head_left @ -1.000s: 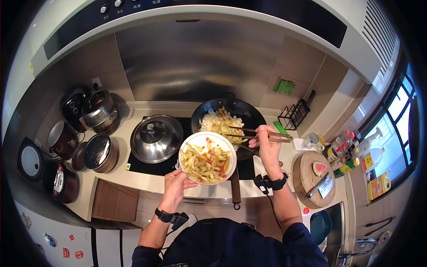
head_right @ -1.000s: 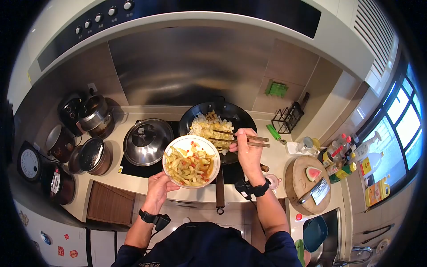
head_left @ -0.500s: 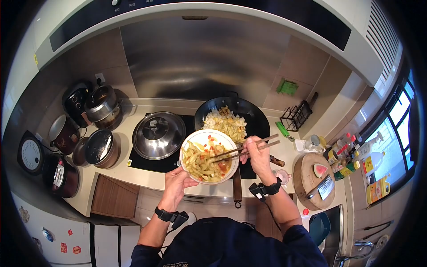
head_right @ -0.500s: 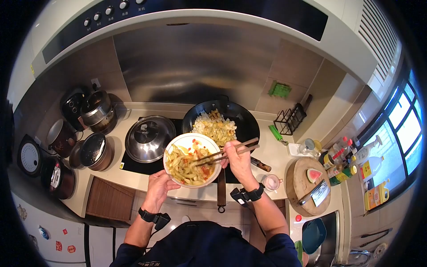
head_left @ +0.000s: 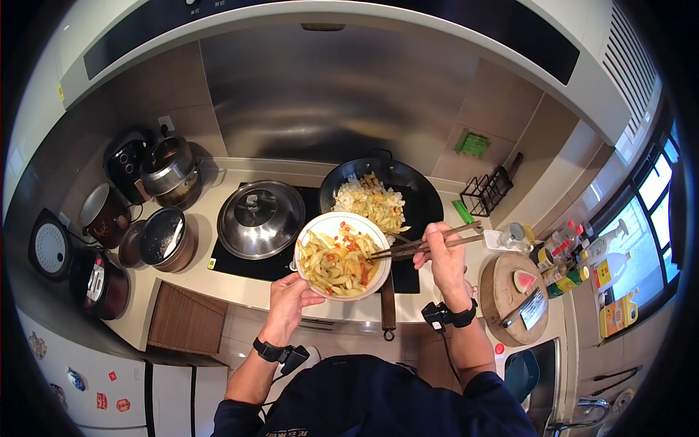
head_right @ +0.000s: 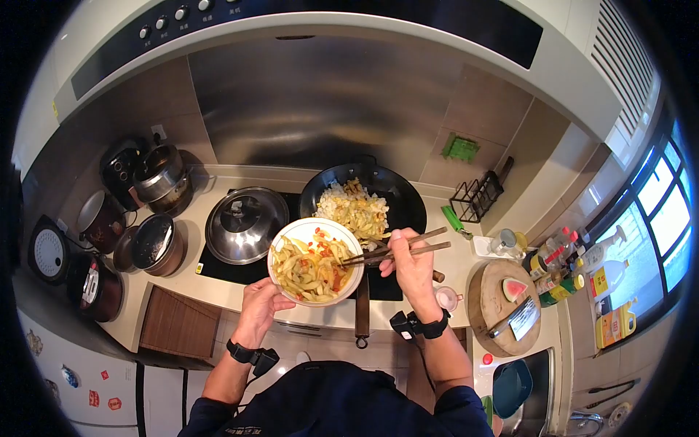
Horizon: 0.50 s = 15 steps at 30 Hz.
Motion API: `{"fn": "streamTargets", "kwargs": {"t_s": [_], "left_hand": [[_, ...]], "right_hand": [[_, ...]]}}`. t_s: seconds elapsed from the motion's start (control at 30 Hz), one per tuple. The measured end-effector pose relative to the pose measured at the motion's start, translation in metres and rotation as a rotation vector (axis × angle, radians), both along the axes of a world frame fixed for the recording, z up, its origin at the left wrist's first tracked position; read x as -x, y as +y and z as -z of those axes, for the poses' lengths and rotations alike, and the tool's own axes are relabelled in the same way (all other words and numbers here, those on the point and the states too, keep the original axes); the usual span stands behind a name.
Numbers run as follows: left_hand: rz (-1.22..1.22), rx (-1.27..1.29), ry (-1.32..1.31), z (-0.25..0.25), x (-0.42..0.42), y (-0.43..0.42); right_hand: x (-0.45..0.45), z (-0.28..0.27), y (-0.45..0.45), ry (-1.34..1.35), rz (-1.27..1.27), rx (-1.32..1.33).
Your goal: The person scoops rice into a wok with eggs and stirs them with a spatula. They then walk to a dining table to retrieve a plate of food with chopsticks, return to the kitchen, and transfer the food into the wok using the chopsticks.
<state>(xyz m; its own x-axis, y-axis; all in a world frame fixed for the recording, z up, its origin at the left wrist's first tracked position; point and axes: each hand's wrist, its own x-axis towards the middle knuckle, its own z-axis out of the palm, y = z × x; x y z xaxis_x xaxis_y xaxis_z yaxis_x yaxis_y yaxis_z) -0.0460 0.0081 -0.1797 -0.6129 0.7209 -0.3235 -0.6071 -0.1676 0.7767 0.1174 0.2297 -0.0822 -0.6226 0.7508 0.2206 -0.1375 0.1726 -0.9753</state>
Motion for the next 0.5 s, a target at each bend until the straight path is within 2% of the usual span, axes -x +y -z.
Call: {"fn": "streamTargets", "kwargs": {"t_s": [0.23, 0.5], "left_hand": [[-0.002, -0.009, 0.008, 0.000, -0.002, 0.004], [-0.018, 0.022, 0.002, -0.003, -0.003, 0.007]], "right_hand": [[0.007, 0.016, -0.019, -0.055, -0.093, -0.002], [0.006, 0.013, -0.005, 0.006, -0.024, -0.064]]}}
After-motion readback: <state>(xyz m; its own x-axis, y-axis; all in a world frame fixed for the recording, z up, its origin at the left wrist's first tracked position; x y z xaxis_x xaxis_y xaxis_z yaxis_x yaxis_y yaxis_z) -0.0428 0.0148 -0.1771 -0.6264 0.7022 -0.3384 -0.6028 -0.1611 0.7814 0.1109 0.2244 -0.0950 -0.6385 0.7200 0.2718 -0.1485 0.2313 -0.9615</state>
